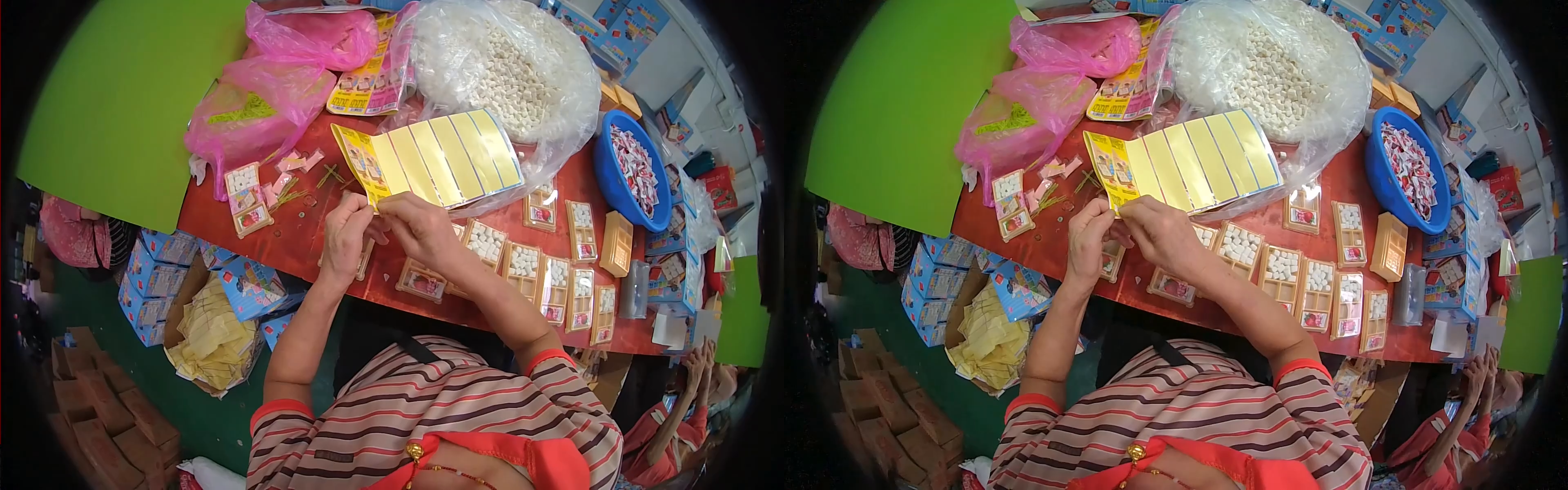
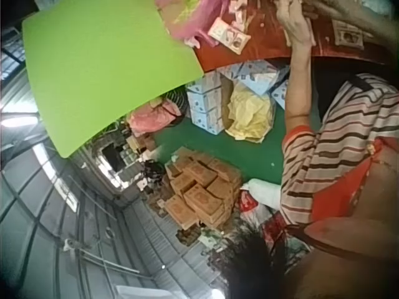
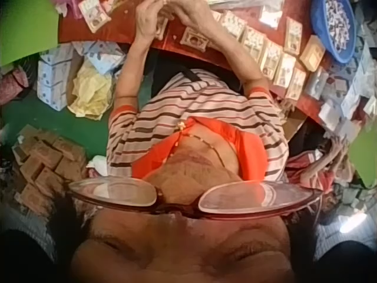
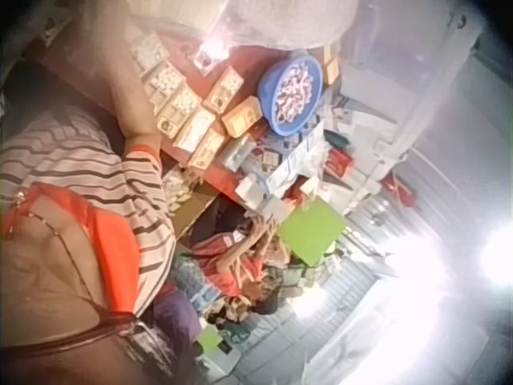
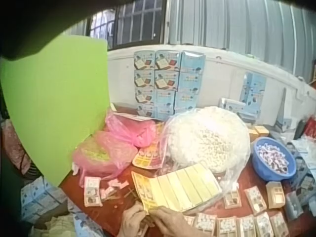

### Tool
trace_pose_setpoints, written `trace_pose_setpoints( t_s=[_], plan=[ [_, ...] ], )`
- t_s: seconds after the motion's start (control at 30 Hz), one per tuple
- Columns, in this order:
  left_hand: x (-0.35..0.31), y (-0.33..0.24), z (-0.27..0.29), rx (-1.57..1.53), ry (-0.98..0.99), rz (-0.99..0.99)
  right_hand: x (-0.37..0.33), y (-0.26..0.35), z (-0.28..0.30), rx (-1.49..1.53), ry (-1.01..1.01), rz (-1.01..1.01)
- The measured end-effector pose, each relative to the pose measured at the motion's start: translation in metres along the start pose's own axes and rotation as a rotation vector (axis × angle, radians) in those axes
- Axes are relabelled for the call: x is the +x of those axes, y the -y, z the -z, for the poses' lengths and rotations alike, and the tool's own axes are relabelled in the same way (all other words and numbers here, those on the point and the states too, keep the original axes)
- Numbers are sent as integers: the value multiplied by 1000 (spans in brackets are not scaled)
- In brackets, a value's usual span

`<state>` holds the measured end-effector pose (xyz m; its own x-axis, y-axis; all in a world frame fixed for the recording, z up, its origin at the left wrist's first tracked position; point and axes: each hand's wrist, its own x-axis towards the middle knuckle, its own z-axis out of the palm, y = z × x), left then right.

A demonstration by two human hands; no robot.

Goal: Packaging small white items into plastic-wrapped cardboard trays and applying decorative paper labels.

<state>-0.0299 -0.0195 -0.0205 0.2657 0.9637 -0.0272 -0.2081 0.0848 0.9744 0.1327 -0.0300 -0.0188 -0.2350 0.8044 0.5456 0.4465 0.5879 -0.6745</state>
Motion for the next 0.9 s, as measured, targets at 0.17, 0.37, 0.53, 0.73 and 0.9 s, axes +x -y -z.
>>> trace_pose_setpoints(
  t_s=[0.17,0.37,0.53,0.73,0.9],
  plan=[
    [-1,3,4,-32,68,-25,-1,-8,-6,219,-11,-227],
    [-4,6,12,-58,95,-16,-1,-10,-5,409,26,-350],
    [-6,8,11,-91,97,-40,-2,-12,-7,425,24,-312],
    [-9,7,7,-35,73,-91,0,-1,-1,227,49,-226],
    [-14,-5,1,213,18,-178,4,14,6,-12,47,-34]
  ],
)
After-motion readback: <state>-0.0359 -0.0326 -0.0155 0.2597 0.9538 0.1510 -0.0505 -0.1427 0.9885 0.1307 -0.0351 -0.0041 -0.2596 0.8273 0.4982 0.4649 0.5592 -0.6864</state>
